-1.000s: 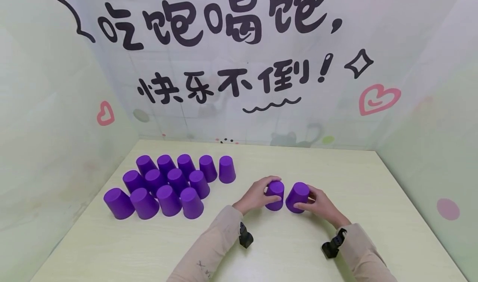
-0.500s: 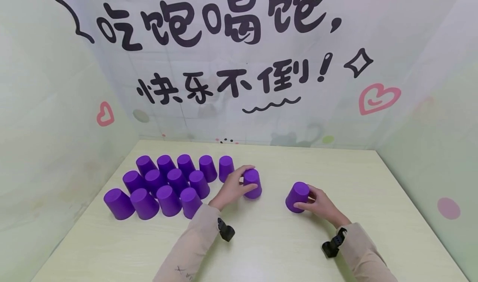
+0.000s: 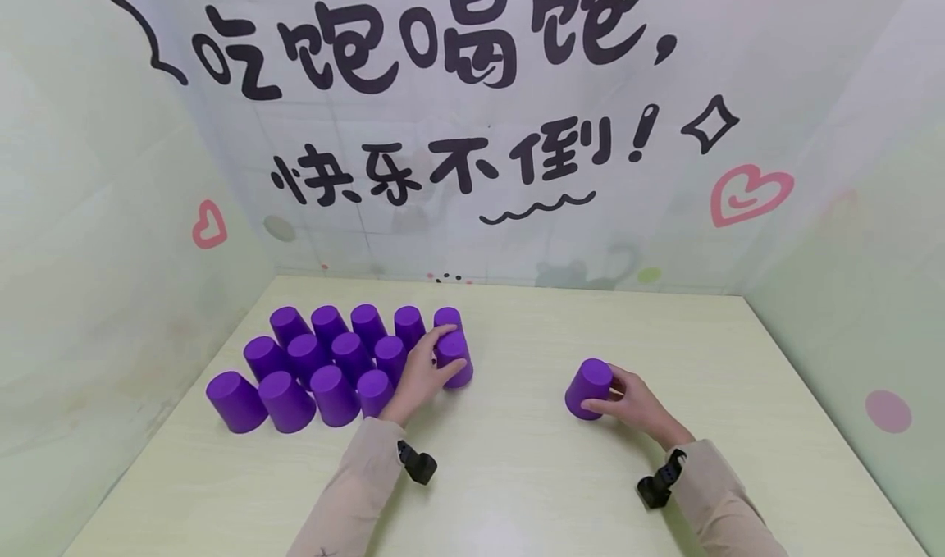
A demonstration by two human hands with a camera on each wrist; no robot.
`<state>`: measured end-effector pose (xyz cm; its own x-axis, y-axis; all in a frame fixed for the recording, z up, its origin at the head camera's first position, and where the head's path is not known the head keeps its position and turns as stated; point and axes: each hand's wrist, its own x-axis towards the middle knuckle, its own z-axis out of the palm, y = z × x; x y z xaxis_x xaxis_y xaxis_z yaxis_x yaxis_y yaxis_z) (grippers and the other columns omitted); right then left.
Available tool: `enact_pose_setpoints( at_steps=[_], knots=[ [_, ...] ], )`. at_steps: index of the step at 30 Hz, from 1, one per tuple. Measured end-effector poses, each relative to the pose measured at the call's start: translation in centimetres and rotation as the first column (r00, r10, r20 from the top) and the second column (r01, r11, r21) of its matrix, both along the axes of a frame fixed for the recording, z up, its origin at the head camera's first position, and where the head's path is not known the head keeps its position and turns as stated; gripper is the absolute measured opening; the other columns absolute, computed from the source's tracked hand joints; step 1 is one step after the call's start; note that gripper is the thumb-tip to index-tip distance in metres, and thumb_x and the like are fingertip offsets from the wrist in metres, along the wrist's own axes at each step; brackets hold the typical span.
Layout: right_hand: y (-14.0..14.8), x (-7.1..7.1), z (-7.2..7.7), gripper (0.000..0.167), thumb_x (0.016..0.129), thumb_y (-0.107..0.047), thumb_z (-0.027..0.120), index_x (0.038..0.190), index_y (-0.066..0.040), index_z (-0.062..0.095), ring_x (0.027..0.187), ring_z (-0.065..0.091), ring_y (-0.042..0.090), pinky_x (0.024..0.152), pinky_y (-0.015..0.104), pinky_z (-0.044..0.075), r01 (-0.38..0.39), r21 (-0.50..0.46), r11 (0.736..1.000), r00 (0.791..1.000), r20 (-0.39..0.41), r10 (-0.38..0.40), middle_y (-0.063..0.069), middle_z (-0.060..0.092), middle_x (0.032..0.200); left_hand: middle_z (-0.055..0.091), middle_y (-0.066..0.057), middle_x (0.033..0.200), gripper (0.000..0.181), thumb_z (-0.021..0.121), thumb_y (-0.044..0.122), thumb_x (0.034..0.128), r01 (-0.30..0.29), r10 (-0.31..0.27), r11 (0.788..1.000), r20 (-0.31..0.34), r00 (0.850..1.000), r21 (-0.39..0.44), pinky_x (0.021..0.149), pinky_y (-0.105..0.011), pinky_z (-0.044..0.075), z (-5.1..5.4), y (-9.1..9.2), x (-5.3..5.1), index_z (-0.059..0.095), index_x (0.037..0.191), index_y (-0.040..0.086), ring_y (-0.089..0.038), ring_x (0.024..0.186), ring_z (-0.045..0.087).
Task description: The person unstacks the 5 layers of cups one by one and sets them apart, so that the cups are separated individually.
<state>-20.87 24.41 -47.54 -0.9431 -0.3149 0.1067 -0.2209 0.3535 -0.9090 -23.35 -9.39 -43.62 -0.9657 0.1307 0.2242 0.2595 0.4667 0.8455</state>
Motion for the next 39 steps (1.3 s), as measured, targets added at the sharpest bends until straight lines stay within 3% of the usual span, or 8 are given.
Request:
enact_pose_setpoints(
  at_steps=[14, 31, 39],
  knots=[
    [-0.1, 0.1, 0.3, 0.057, 0.075, -0.012, 0.07, 0.123, 0.006, 0.043, 0.1, 0.053, 0.036, 0.078, 0.031, 0.05, -0.006, 0.005, 1.0, 1.0, 0.004, 0.006, 0.024, 0.052, 0.112, 0.042, -0.014, 0.131, 0.053, 0.067, 0.012, 0.0788, -0.049, 0.05, 0.998, 0.002, 0.999, -0.046, 0.095, -0.043, 0.037, -0.1, -1.2, 0.8, 0.045, 0.128, 0.012, -0.028, 0.118, 0.041],
    [-0.2, 0.2, 0.3, 0.057, 0.075, -0.013, 0.071, 0.122, 0.006, 0.044, 0.1, 0.054, 0.036, 0.079, 0.031, 0.05, -0.004, 0.01, 1.0, 1.0, 0.007, 0.004, 0.024, 0.053, 0.112, 0.043, -0.016, 0.13, 0.052, 0.066, 0.009, 0.0789, -0.005, 0.007, 0.998, 0.026, 1.0, -0.062, 0.095, -0.046, 0.036, -0.1, -2.1, 0.5, 0.044, 0.126, 0.006, -0.031, 0.117, 0.041],
    [-0.2, 0.2, 0.4, 0.058, 0.075, -0.012, 0.071, 0.122, 0.007, 0.043, 0.1, 0.054, 0.037, 0.078, 0.031, 0.05, -0.003, 0.0, 1.0, 1.0, 0.008, 0.003, 0.024, 0.053, 0.112, 0.043, -0.017, 0.129, 0.052, 0.066, 0.009, 0.0784, -0.009, 0.013, 0.996, 0.041, 0.999, -0.092, 0.096, -0.045, 0.035, 0.1, -2.1, 0.1, 0.044, 0.126, 0.005, -0.032, 0.117, 0.041]
  ],
)
